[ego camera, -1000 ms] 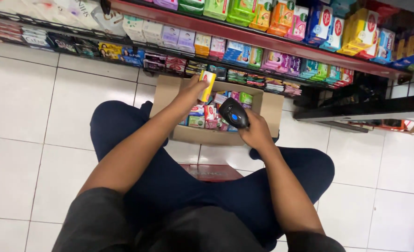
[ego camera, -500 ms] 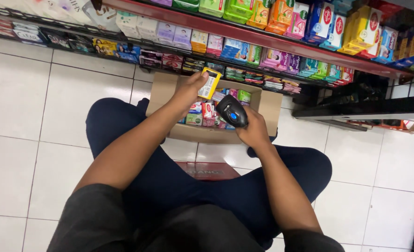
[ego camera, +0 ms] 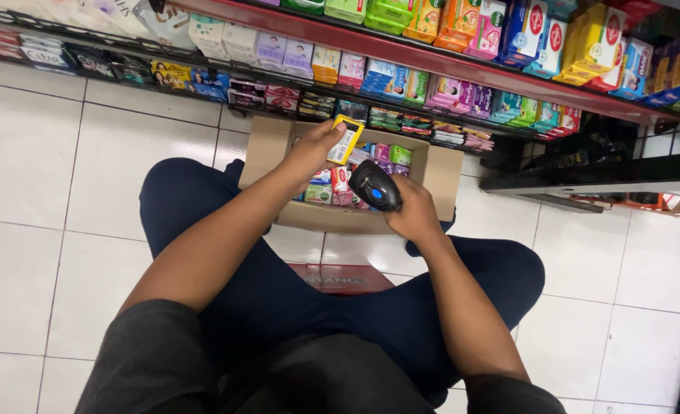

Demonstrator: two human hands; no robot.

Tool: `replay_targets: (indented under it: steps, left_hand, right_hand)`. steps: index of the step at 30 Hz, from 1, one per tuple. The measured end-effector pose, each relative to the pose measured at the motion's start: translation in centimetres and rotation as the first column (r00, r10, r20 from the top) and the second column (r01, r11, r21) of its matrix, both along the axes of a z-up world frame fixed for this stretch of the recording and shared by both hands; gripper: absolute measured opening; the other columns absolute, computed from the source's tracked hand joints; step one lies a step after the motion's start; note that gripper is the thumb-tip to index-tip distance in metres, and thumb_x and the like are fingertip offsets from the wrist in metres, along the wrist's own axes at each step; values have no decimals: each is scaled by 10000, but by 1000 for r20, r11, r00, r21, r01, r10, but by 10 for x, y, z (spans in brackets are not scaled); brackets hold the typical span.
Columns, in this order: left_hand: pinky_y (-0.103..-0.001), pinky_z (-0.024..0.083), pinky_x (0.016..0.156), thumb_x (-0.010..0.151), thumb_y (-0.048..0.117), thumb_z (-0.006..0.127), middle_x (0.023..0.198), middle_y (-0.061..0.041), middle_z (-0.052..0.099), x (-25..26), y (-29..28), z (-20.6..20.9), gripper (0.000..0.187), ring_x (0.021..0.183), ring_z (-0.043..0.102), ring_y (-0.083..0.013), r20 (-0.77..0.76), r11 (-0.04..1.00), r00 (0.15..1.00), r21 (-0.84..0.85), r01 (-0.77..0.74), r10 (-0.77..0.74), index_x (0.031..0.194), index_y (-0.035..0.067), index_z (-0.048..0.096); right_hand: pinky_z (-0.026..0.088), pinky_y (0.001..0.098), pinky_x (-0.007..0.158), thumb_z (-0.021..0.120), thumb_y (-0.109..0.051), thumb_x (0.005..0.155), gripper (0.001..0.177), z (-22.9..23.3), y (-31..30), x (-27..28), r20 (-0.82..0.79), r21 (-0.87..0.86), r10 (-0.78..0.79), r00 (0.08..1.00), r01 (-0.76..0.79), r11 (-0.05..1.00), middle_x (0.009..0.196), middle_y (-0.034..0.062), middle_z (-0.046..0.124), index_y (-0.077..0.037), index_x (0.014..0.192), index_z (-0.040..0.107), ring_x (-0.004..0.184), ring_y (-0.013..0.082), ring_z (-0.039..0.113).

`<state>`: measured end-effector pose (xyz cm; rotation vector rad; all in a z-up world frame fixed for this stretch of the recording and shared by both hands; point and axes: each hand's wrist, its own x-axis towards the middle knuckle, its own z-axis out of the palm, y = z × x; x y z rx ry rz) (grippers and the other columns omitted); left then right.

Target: The person sits on the floor in front of a store shelf and repeatedly picks small boxes from a cardboard box, scans them with a handheld barcode scanner, and places them onto the shelf. The person handles various small product boxes one at a time, scanning each before arranging it on the shelf.

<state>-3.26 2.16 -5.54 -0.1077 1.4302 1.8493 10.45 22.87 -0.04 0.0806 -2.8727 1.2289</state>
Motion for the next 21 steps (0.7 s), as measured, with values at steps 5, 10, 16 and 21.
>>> replay_targets:
  steps: [5, 10, 16, 21]
  left_hand:
    - [-310, 561, 859, 1025, 417, 546, 1117, -3, 691, 2, -1, 1, 416, 1003, 664, -95, -28, 1000, 1000, -7, -8, 8, 1309, 125, 627]
    - [-265, 533, 789, 1036, 405, 549, 1046, -8, 696, 3, 1, -2, 405, 919, 650, -82, -72, 1000, 997, -24, -19, 17, 1280, 98, 650]
    - [-255, 539, 824, 1032, 382, 570, 1078, -26, 707, 3, 2, -5, 423, 940, 661, -79, -95, 999, 994, 26, -43, 45, 1298, 60, 636]
    - [-260, 541, 812, 1024, 387, 564, 1072, -33, 716, 3, 3, -1, 432, 928, 669, -82, -106, 999, 994, -13, -34, 32, 1297, 59, 631]
  right_hand:
    - [552, 446, 802, 695, 11, 699, 411, 4, -3, 0, 6, 3, -13, 1000, 13, 1000, 986, 201, 710, -44, 1105, 670, 935, 423, 691]
    - [553, 442, 793, 706, 0, 722, 382, 4, -3, 0, 13, 5, -20, 1000, 20, 1000, 982, 199, 711, -47, 1100, 672, 928, 417, 694]
    - [561, 439, 807, 691, 5, 717, 392, 3, -2, 0, -20, -9, -7, 1000, 6, 1000, 999, 198, 712, -44, 1105, 668, 938, 419, 695]
    - [563, 441, 824, 667, 20, 696, 432, -1, 0, 0, -23, -17, -4, 1000, 4, 1000, 1028, 202, 711, -39, 1124, 665, 961, 423, 693]
